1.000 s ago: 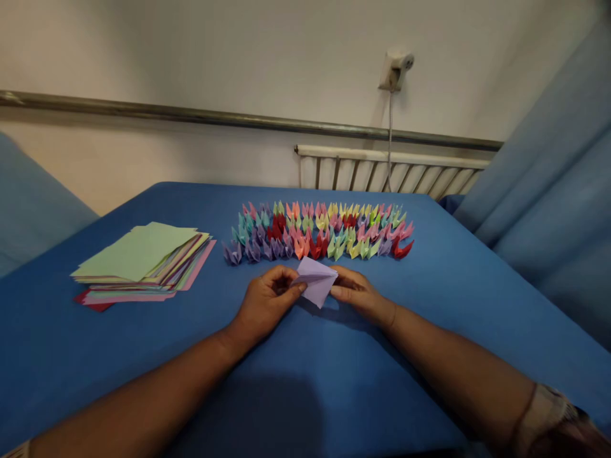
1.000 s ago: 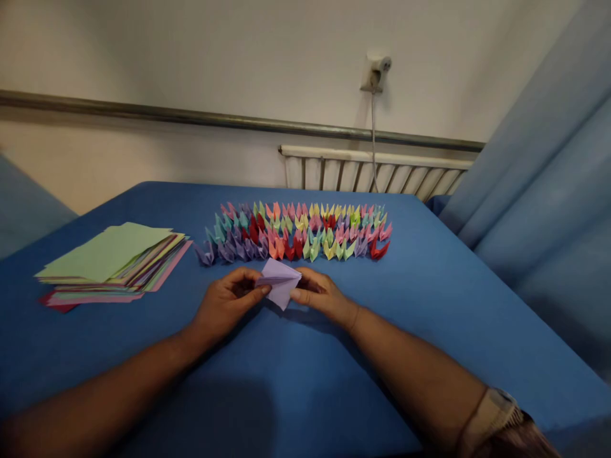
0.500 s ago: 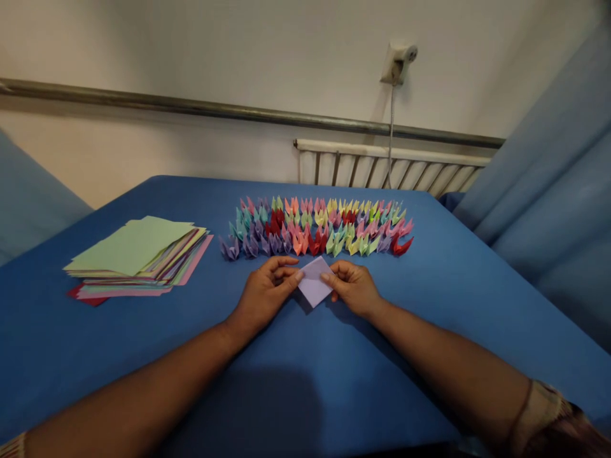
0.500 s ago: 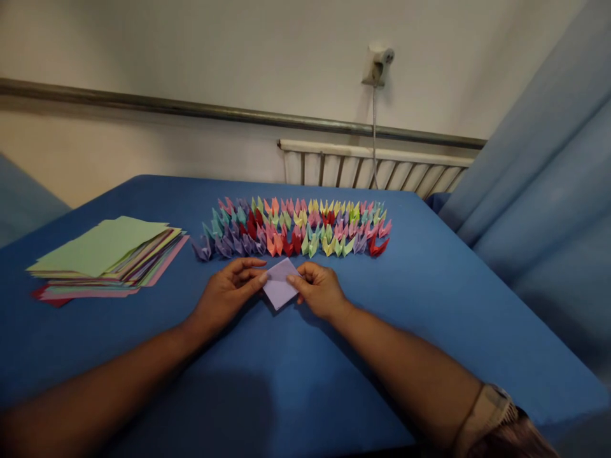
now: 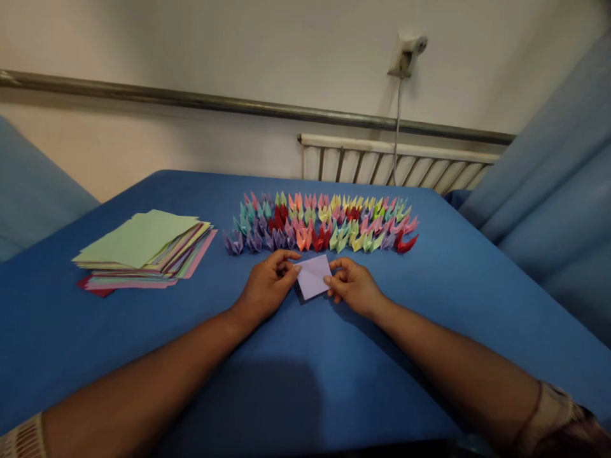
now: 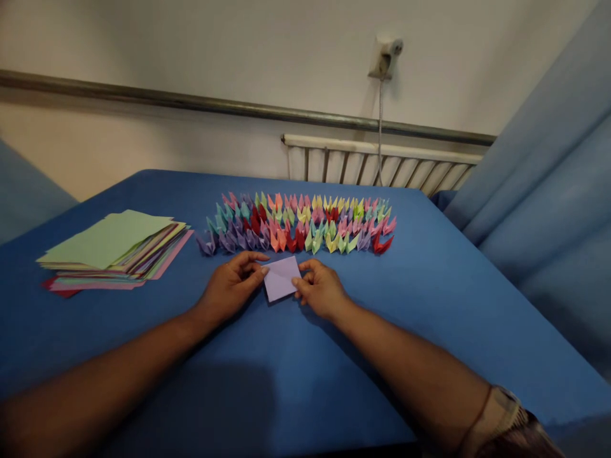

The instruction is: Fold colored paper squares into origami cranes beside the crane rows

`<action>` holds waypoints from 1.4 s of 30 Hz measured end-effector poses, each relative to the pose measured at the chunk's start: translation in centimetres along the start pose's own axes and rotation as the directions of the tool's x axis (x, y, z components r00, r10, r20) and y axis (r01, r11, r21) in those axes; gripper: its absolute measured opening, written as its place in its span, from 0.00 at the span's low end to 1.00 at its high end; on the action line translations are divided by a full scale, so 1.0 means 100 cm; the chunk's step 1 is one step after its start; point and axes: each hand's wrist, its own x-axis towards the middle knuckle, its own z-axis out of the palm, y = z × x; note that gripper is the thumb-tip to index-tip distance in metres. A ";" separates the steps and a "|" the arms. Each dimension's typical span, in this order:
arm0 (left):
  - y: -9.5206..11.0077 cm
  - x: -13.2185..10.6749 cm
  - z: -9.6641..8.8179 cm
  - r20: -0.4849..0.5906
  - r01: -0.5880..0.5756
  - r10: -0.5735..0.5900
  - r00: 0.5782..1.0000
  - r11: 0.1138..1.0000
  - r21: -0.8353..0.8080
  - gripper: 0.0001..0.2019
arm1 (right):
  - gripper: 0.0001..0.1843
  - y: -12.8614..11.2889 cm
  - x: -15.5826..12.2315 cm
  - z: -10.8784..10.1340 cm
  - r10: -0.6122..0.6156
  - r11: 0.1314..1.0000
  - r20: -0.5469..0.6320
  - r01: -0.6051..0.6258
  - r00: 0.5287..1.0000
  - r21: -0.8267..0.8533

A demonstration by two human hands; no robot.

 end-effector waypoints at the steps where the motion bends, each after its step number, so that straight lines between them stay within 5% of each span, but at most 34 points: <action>1: -0.002 0.001 0.000 0.009 -0.005 0.005 1.000 1.000 0.027 0.13 | 0.11 -0.001 0.000 0.000 0.017 1.000 -0.007 -0.017 1.000 0.016; 7: 0.003 -0.003 -0.007 0.020 -0.148 0.147 0.989 0.965 0.216 0.17 | 0.16 -0.005 0.000 -0.004 0.104 0.990 0.028 -0.106 0.994 0.097; 11: 0.017 -0.010 -0.013 0.162 -0.402 0.370 0.915 0.871 0.283 0.16 | 0.17 -0.002 0.001 -0.005 0.090 0.986 0.006 -0.090 0.996 0.138; 15: 0.017 -0.010 -0.011 0.323 -0.513 0.424 0.846 0.813 0.276 0.14 | 0.15 0.000 0.000 -0.005 0.102 0.994 0.014 -0.102 0.995 0.026; 18: 0.010 -0.006 -0.007 0.376 -0.488 0.374 0.848 0.829 0.274 0.11 | 0.16 -0.002 -0.003 -0.010 0.039 0.955 -0.010 -0.040 0.999 -0.294; 22: 0.004 -0.005 -0.005 0.435 -0.453 0.296 0.850 0.833 0.318 0.08 | 0.13 -0.005 -0.010 -0.019 -0.249 0.720 0.035 0.209 0.968 -0.662; 28: -0.001 -0.008 -0.003 0.399 -0.462 0.323 0.858 0.825 0.327 0.08 | 0.12 -0.003 -0.023 -0.021 -0.288 0.670 0.254 0.384 0.923 -0.635; 32: -0.003 -0.007 -0.002 0.381 -0.439 0.307 0.872 0.836 0.329 0.02 | 0.02 -0.001 -0.022 -0.020 -0.272 0.678 0.219 0.348 0.937 -0.647; 42: -0.005 -0.003 0.003 0.279 -0.299 0.186 0.942 0.843 0.448 0.07 | 0.06 -0.002 -0.016 -0.020 -0.248 0.601 0.138 0.264 0.959 -0.754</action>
